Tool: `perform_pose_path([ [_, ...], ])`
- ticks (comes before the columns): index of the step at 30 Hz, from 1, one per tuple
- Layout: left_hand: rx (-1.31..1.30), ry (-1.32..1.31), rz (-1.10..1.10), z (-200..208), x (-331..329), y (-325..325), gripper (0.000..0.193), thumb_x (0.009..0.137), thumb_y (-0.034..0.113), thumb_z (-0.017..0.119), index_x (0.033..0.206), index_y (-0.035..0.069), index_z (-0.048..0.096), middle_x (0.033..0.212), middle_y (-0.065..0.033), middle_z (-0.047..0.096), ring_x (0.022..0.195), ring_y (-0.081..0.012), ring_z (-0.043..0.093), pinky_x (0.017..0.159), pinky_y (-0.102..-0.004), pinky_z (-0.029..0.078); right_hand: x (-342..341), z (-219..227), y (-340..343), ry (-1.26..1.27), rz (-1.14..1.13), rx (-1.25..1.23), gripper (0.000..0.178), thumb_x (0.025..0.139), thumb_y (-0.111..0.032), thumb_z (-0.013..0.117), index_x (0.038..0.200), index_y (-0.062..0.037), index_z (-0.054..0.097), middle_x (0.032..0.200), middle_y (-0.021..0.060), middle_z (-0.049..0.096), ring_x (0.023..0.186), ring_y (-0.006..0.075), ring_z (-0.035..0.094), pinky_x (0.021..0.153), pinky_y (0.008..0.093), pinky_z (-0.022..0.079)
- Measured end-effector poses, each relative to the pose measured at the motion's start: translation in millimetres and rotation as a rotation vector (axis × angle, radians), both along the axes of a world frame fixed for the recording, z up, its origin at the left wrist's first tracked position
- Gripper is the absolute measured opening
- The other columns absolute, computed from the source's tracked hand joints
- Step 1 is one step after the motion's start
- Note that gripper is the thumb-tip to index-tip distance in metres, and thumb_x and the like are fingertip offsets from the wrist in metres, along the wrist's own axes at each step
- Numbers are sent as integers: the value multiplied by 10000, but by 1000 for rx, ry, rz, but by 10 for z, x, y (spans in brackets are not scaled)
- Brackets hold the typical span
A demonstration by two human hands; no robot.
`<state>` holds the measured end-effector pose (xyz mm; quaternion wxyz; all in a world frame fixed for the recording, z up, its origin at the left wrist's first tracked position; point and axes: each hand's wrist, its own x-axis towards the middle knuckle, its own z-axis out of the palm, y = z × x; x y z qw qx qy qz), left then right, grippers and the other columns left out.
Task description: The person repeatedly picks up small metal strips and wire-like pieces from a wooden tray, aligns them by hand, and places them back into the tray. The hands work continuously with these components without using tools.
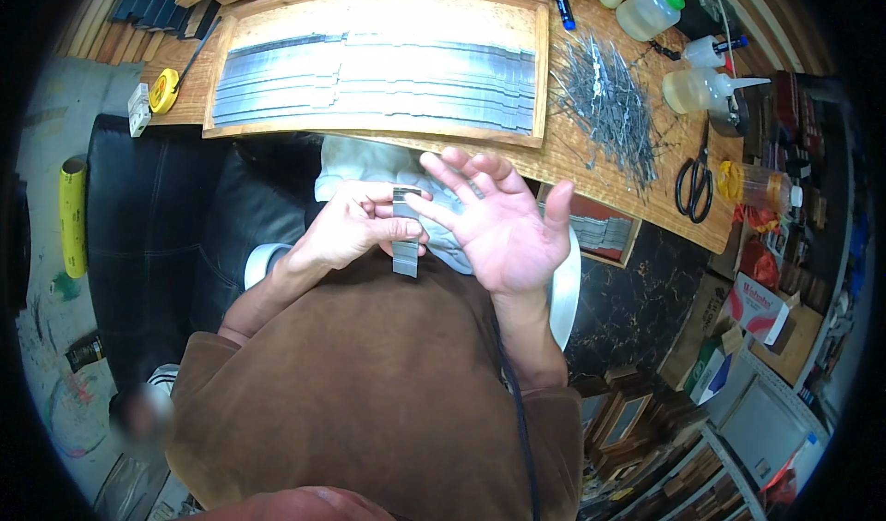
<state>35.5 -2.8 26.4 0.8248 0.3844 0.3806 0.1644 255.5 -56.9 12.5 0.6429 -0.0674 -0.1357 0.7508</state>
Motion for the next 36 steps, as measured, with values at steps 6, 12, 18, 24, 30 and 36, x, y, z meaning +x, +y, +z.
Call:
perform_pose_path([
  [6, -14, 6, -26, 8, -3, 20, 302, 970, 81, 740, 1257, -2, 695, 978, -86, 782, 866, -145, 766, 692, -256, 610, -43, -5, 9, 8, -25, -28, 829, 1011, -733, 420, 1396, -15, 578, 1555, 280, 444, 1550, 476, 237, 1181, 814, 111],
  [12, -42, 40, -13, -80, 5, 32, 388, 960, 40, 735, 1332, -30, 653, 975, -131, 777, 853, -218, 783, 676, -278, 628, -97, -183, 38, -494, -391, 124, 678, 1046, -590, 515, 1275, 43, 600, 1441, 246, 551, 1467, 429, 424, 1245, 643, 266],
  [18, -110, -30, 174, -532, -119, 77, 343, 939, 44, 765, 1260, -15, 660, 1004, -137, 767, 909, -233, 772, 705, -315, 650, -152, -101, -207, -1474, 67, -58, 625, 804, -210, 920, 1271, -17, 553, 1120, 118, 634, 882, 199, 702, 788, 329, 591],
  [24, -198, -64, 330, -735, -72, 54, 329, 961, 51, 748, 1265, 1, 635, 1045, -158, 763, 912, -260, 774, 781, -367, 660, -277, -469, -298, -1362, 78, 135, 160, 896, -57, 804, 1030, -5, 734, 917, 91, 769, 799, 137, 739, 686, 278, 588],
  [30, -278, -122, 313, -754, -52, -13, 282, 966, 66, 749, 1230, 4, 673, 1071, -152, 767, 965, -253, 765, 852, -381, 639, -335, -591, -323, -1319, 78, -7, 165, 891, -53, 797, 1052, -17, 802, 915, 134, 798, 789, 149, 753, 703, 299, 585],
  [36, -128, -61, 212, -891, -64, -85, 186, 967, 65, 745, 1137, -7, 719, 1039, -143, 780, 934, -227, 768, 839, -361, 637, -415, -642, -326, -1396, -76, 81, 156, 881, -77, 802, 1025, -16, 804, 882, 135, 792, 780, 160, 743, 730, 312, 581],
])
